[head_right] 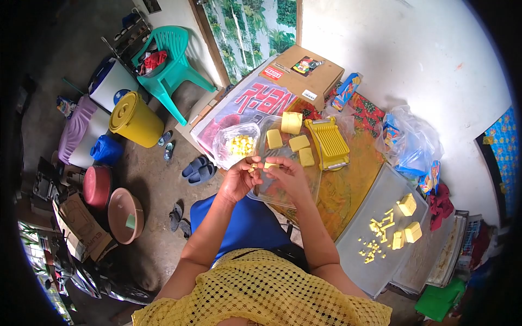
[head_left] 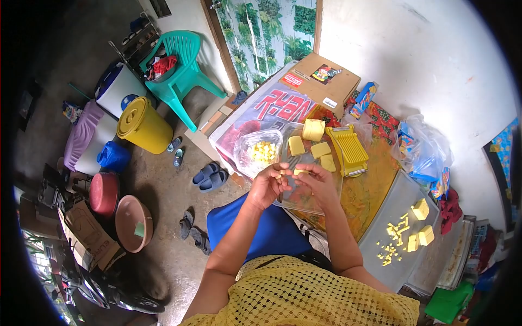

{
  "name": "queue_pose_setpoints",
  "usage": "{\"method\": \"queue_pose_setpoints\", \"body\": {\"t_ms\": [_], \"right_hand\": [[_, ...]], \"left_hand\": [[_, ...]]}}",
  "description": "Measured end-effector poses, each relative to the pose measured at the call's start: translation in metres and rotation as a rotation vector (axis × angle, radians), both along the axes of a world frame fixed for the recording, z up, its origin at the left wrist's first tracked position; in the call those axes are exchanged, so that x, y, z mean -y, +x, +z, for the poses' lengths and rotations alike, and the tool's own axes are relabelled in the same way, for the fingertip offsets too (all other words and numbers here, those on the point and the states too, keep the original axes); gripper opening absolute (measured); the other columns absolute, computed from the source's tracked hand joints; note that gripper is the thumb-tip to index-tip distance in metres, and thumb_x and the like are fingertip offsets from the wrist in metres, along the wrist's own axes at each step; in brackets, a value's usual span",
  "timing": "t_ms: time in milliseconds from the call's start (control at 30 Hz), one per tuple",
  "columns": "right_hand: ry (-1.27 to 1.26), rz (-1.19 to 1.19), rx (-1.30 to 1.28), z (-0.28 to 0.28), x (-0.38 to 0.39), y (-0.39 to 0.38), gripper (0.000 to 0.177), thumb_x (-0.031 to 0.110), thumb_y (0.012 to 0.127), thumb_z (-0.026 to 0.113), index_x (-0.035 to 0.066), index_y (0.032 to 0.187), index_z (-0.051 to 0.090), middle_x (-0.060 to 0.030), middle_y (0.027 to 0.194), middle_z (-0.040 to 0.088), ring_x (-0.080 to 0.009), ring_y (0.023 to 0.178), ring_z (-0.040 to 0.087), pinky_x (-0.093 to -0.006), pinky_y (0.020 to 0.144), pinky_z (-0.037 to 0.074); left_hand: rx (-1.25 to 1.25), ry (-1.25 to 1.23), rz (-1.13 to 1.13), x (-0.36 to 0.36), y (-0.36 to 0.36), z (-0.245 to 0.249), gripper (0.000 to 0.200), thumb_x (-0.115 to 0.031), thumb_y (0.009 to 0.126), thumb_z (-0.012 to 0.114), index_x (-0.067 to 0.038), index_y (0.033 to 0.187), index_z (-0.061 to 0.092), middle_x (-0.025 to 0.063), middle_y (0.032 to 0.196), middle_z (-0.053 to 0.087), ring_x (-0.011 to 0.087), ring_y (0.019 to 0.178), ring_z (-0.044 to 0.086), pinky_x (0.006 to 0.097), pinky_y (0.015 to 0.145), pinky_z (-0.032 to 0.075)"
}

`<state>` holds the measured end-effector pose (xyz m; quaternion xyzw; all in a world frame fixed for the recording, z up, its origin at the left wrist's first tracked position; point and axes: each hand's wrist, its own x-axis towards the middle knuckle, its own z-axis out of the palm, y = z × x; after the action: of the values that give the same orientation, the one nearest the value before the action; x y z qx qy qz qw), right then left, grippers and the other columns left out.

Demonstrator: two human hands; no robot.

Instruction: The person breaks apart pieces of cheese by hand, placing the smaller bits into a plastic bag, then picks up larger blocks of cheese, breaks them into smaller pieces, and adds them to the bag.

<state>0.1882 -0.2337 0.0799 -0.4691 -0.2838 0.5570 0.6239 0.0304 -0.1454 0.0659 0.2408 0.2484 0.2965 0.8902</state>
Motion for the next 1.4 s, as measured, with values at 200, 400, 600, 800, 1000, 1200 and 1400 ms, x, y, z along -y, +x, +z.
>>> {"method": "queue_pose_setpoints", "body": {"t_ms": [200, 400, 600, 800, 1000, 1200, 1400], "right_hand": [[0.038, -0.016, 0.017, 0.001, 0.001, -0.003, 0.031, 0.007, 0.083, 0.068, 0.001, 0.111, 0.058, -0.0057, 0.089, 0.063, -0.0100, 0.078, 0.059, -0.0238, 0.058, 0.052], [0.047, -0.011, 0.080, -0.003, 0.000, -0.002, 0.029, 0.006, 0.082, 0.068, 0.000, 0.109, 0.058, -0.0049, 0.088, 0.063, -0.0095, 0.077, 0.060, -0.0215, 0.060, 0.050], [0.016, -0.009, 0.000, 0.001, 0.003, -0.001, 0.028, 0.007, 0.083, 0.067, 0.001, 0.109, 0.058, -0.0054, 0.089, 0.064, -0.0096, 0.077, 0.061, -0.0209, 0.064, 0.050], [0.018, -0.020, -0.036, 0.000, 0.002, -0.002, 0.027, 0.007, 0.084, 0.065, 0.001, 0.110, 0.058, -0.0080, 0.093, 0.066, -0.0102, 0.078, 0.061, -0.0237, 0.062, 0.051], [0.025, -0.038, -0.054, -0.001, 0.004, 0.000, 0.027, 0.007, 0.085, 0.064, -0.001, 0.110, 0.057, -0.0085, 0.093, 0.066, -0.0119, 0.078, 0.061, -0.0258, 0.061, 0.052], [0.028, -0.032, -0.022, 0.003, 0.007, 0.000, 0.027, 0.009, 0.083, 0.067, 0.001, 0.107, 0.059, -0.0056, 0.092, 0.066, -0.0103, 0.077, 0.061, -0.0230, 0.064, 0.051], [0.000, -0.021, -0.024, -0.002, 0.008, 0.001, 0.028, 0.009, 0.083, 0.068, 0.002, 0.108, 0.059, -0.0044, 0.092, 0.065, -0.0097, 0.081, 0.063, -0.0212, 0.069, 0.050]], "left_hand": [[-0.075, 0.124, -0.041, 0.008, 0.000, 0.000, 0.026, -0.022, 0.088, 0.061, -0.001, 0.103, 0.058, 0.0065, 0.082, 0.062, 0.0139, 0.061, 0.060, 0.0317, 0.060, 0.056], [-0.150, 0.250, -0.053, 0.013, 0.006, 0.011, 0.017, -0.013, 0.088, 0.063, -0.001, 0.099, 0.059, 0.0072, 0.080, 0.064, 0.0111, 0.059, 0.060, 0.0278, 0.056, 0.055], [-0.086, 0.181, -0.081, 0.011, 0.002, 0.007, 0.017, -0.011, 0.089, 0.061, 0.001, 0.101, 0.058, 0.0084, 0.080, 0.064, 0.0128, 0.060, 0.060, 0.0288, 0.057, 0.056], [-0.046, 0.089, -0.052, 0.005, 0.001, -0.001, 0.027, -0.015, 0.087, 0.056, 0.002, 0.108, 0.054, 0.0101, 0.084, 0.063, 0.0157, 0.062, 0.060, 0.0327, 0.060, 0.056], [-0.002, 0.021, -0.034, 0.007, 0.001, 0.003, 0.029, -0.021, 0.086, 0.056, 0.000, 0.107, 0.056, 0.0089, 0.084, 0.063, 0.0150, 0.065, 0.060, 0.0337, 0.061, 0.056], [-0.123, 0.153, -0.061, 0.012, 0.004, 0.004, 0.022, -0.020, 0.088, 0.062, -0.001, 0.099, 0.059, 0.0057, 0.082, 0.062, 0.0129, 0.060, 0.059, 0.0295, 0.060, 0.055], [-0.177, 0.232, -0.091, 0.016, 0.009, 0.010, 0.018, -0.013, 0.089, 0.062, 0.001, 0.100, 0.059, 0.0056, 0.079, 0.062, 0.0110, 0.060, 0.059, 0.0255, 0.056, 0.053]]}}
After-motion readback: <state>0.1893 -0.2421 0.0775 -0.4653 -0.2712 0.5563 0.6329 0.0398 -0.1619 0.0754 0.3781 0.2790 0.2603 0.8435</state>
